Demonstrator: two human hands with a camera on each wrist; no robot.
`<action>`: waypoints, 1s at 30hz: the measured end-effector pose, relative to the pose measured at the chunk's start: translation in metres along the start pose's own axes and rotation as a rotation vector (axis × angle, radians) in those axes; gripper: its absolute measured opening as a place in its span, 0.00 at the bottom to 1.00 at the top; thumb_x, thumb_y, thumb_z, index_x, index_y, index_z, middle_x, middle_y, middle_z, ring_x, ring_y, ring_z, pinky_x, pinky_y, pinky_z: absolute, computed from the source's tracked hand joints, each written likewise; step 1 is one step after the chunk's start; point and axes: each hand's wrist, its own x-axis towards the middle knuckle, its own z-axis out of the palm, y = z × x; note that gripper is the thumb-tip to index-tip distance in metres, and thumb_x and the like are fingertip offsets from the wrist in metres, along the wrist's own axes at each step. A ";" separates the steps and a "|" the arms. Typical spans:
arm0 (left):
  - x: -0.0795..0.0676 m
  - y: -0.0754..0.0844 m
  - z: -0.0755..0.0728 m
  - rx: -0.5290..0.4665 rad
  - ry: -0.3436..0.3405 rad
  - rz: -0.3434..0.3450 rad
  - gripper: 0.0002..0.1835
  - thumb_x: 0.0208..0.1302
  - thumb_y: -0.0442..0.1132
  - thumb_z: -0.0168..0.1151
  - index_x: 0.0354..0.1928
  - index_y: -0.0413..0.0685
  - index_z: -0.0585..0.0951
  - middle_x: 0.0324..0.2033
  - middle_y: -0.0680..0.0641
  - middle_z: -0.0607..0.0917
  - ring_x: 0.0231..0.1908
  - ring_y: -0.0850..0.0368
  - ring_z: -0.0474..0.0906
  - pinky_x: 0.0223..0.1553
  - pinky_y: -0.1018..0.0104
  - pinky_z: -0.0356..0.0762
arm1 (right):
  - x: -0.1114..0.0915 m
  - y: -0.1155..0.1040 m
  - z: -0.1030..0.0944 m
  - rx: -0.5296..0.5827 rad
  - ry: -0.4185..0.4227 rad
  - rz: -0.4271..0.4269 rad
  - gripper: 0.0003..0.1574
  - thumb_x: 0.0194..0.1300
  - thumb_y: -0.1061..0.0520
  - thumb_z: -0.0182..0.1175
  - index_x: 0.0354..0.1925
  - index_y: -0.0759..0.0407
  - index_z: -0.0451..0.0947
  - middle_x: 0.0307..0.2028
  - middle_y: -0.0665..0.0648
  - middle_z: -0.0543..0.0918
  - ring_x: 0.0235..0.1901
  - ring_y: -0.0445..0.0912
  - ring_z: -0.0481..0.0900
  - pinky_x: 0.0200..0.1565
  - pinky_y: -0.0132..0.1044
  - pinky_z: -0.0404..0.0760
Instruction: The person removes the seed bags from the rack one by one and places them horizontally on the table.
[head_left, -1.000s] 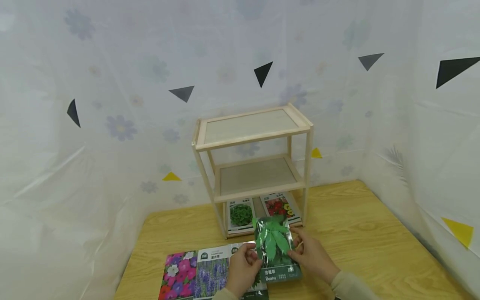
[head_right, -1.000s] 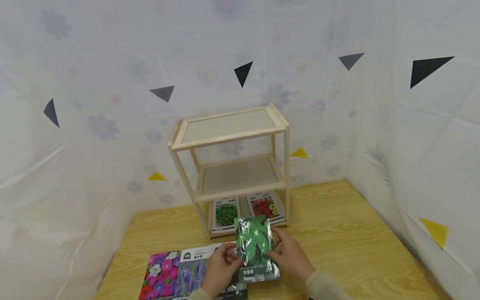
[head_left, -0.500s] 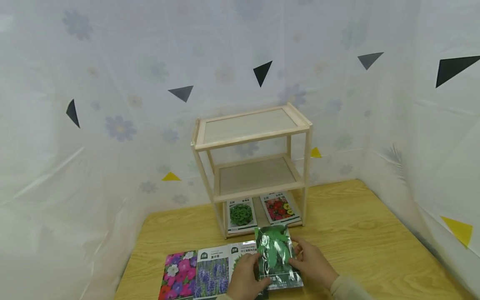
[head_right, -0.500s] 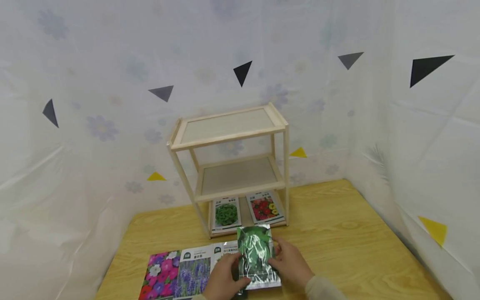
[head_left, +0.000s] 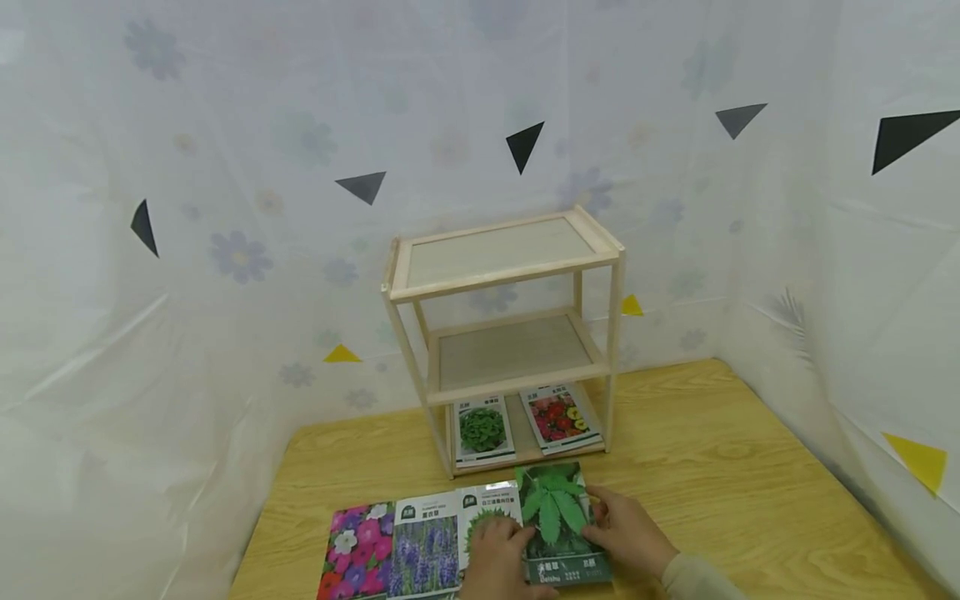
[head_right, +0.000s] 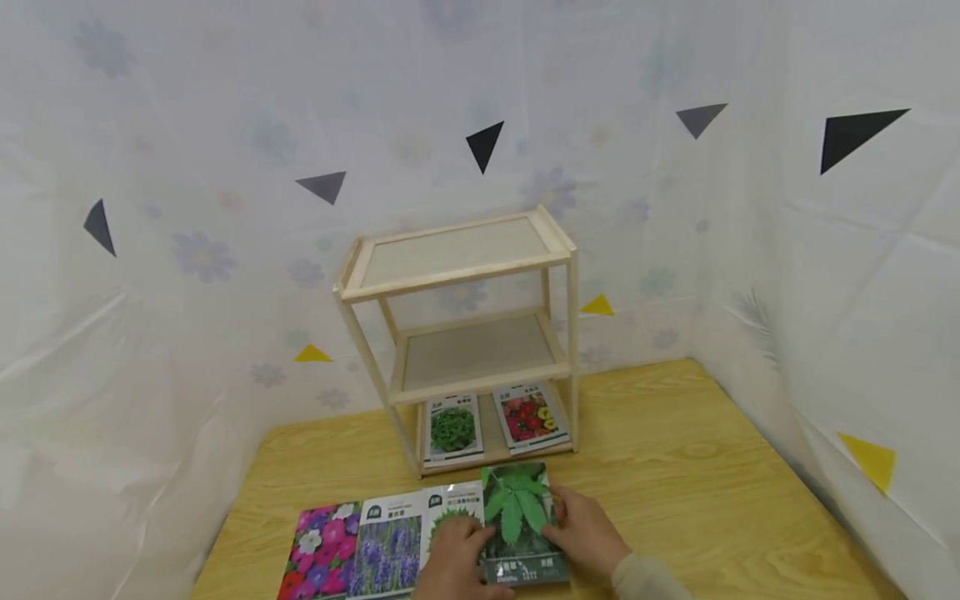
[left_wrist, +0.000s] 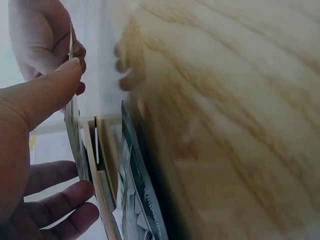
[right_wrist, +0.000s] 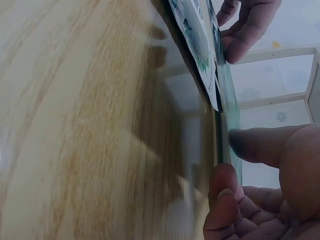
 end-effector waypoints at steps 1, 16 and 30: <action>0.000 0.001 0.001 0.007 -0.009 -0.005 0.42 0.34 0.79 0.53 0.48 0.59 0.80 0.37 0.58 0.74 0.43 0.54 0.70 0.50 0.46 0.65 | 0.000 0.001 0.000 -0.006 -0.003 0.001 0.41 0.55 0.52 0.65 0.60 0.71 0.62 0.27 0.49 0.73 0.22 0.39 0.70 0.22 0.32 0.72; 0.004 0.001 0.004 0.073 -0.122 0.064 0.38 0.41 0.76 0.52 0.45 0.57 0.82 0.37 0.56 0.74 0.39 0.56 0.70 0.41 0.57 0.71 | 0.007 0.013 0.010 -0.018 -0.023 0.039 0.38 0.54 0.54 0.65 0.59 0.69 0.66 0.22 0.50 0.70 0.20 0.40 0.66 0.20 0.32 0.68; 0.005 -0.006 0.012 0.054 -0.161 0.090 0.33 0.43 0.73 0.52 0.45 0.62 0.81 0.44 0.59 0.78 0.50 0.56 0.71 0.50 0.43 0.67 | 0.006 0.016 0.013 -0.009 -0.031 0.080 0.38 0.55 0.57 0.64 0.59 0.73 0.64 0.22 0.51 0.70 0.21 0.43 0.67 0.19 0.34 0.67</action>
